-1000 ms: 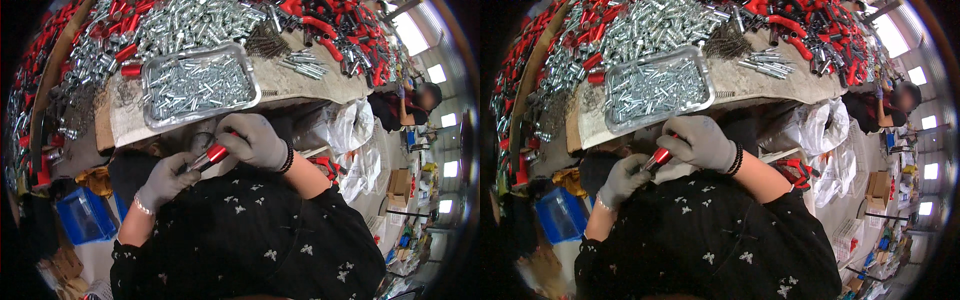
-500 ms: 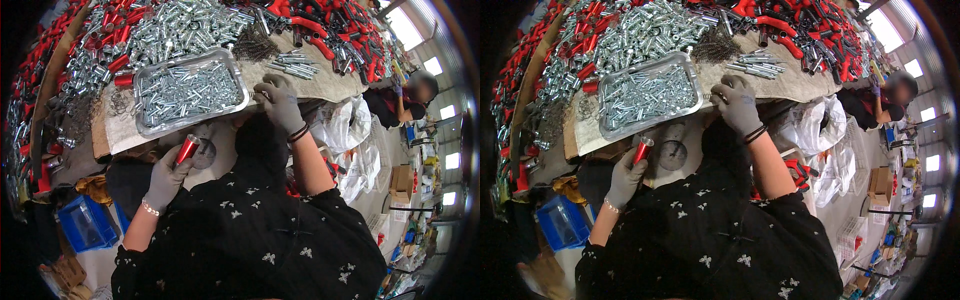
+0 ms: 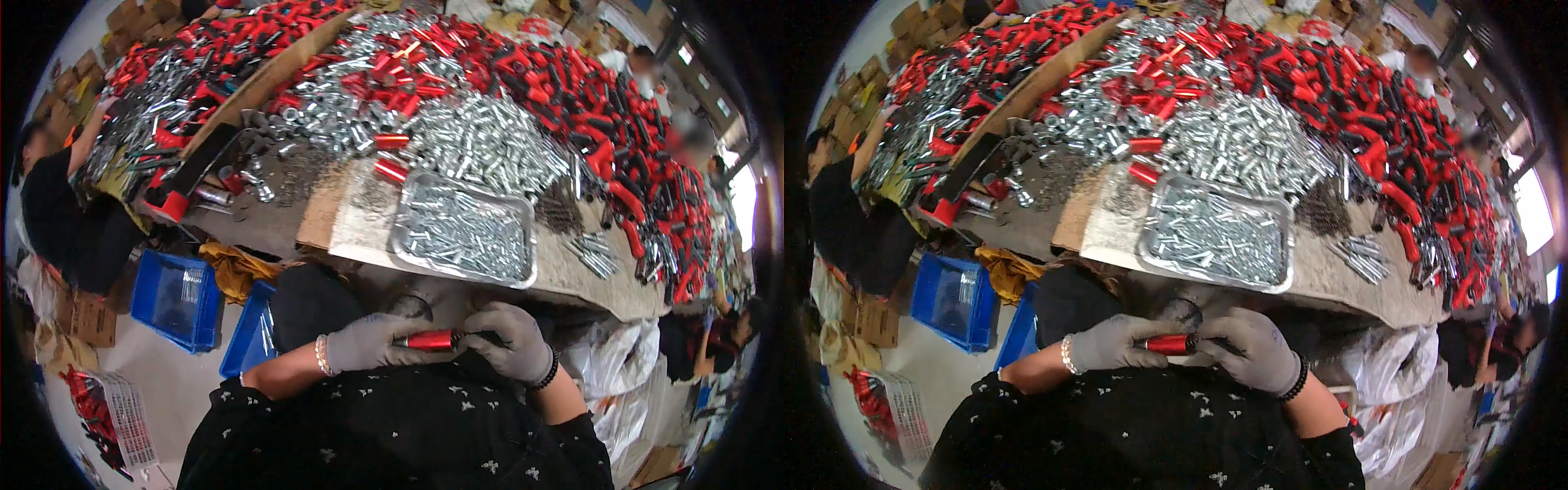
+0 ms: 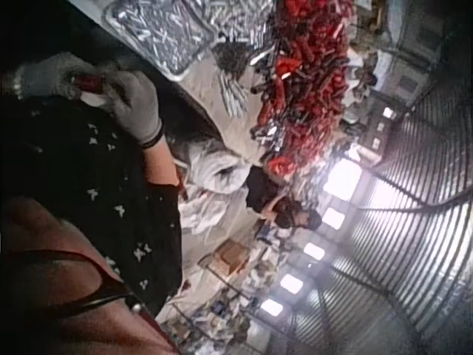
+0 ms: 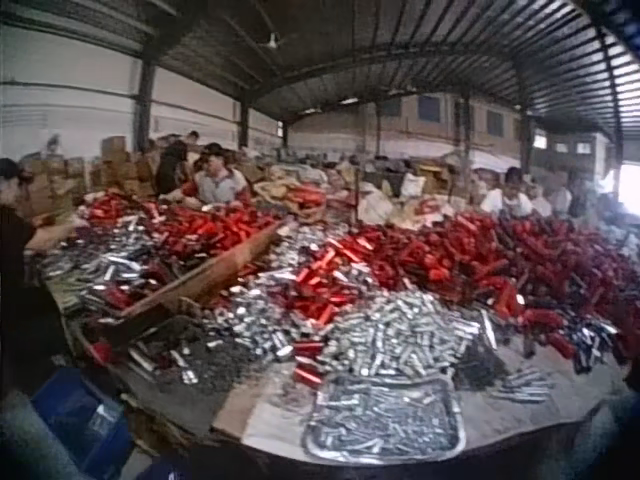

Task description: Assembling various metal components including tubes, springs, and red handles at a factory workstation.

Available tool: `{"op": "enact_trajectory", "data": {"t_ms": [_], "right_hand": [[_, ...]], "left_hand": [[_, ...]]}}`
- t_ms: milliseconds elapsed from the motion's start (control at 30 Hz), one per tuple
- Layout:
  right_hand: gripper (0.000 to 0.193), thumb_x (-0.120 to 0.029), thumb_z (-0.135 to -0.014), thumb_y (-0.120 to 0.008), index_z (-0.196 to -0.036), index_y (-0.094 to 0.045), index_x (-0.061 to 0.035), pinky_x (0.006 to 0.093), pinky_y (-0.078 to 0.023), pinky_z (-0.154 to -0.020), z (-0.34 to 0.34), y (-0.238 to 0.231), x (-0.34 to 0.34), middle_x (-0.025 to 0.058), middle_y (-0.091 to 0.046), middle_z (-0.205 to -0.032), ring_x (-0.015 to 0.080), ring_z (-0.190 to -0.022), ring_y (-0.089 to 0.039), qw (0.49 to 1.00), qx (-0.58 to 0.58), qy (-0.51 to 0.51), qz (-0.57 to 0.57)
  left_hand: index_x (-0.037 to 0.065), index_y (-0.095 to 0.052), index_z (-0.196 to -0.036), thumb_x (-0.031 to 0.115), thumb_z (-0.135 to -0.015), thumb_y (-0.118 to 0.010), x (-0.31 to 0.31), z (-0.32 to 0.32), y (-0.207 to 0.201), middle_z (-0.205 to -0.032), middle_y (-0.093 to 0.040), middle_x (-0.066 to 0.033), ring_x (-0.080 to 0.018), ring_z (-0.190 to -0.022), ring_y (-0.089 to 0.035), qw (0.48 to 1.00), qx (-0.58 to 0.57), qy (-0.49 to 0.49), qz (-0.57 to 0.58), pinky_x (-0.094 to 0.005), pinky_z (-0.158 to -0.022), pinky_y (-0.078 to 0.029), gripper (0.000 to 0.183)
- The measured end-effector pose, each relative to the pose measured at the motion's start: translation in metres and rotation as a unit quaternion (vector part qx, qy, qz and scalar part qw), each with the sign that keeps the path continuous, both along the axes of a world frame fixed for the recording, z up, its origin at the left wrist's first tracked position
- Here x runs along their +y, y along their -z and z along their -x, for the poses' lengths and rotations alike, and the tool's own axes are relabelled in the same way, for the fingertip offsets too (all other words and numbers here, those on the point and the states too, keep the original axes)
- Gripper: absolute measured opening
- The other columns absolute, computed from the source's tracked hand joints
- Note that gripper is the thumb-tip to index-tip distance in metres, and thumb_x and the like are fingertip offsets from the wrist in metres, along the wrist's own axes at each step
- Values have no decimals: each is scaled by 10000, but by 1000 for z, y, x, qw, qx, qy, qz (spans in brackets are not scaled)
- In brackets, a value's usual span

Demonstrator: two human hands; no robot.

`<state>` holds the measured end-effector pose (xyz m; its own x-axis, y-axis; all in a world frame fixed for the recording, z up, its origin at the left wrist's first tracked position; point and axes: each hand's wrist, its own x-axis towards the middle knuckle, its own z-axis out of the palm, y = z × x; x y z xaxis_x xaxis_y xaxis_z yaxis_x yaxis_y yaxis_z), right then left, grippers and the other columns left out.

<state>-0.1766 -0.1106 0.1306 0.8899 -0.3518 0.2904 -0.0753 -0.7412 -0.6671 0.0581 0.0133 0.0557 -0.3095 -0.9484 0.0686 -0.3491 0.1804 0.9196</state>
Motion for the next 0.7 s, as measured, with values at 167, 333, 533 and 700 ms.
{"op": "enact_trajectory", "data": {"t_ms": [167,333,533,700], "right_hand": [[166,-109,-820,-745,-949,-648,-68,398,-491,-638,-31,12,16,109,-623,-785,313,-707,-603,994,7,50,-97],[126,-111,-814,-748,-892,-660,-64,372,-518,-690,-63,20,16,112,-644,-814,300,-760,-638,977,33,67,-201],[177,-184,-862,-726,-967,-661,-57,396,-513,-743,-114,2,25,136,-665,-875,313,-822,-652,965,61,58,-248],[427,-339,-874,-698,-1152,-626,-23,428,-510,-813,-184,-44,-25,208,-661,-1020,369,-939,-653,990,118,-68,-19]], "left_hand": [[107,-629,-1266,365,-846,-763,25,-10,-8,-937,-688,-151,-332,-840,-679,977,-130,-152,71,-392,-716,-534,511],[108,-635,-1253,367,-831,-767,40,-35,-16,-924,-686,-141,-334,-830,-674,960,-207,-174,75,-398,-700,-528,512],[121,-600,-1316,403,-859,-738,54,-72,-9,-1008,-683,-144,-331,-918,-675,968,-131,-206,60,-393,-782,-534,554],[69,-607,-1298,298,-844,-778,69,-103,0,-1070,-697,-140,-270,-942,-690,959,-44,-273,56,-344,-789,-537,536]]}}
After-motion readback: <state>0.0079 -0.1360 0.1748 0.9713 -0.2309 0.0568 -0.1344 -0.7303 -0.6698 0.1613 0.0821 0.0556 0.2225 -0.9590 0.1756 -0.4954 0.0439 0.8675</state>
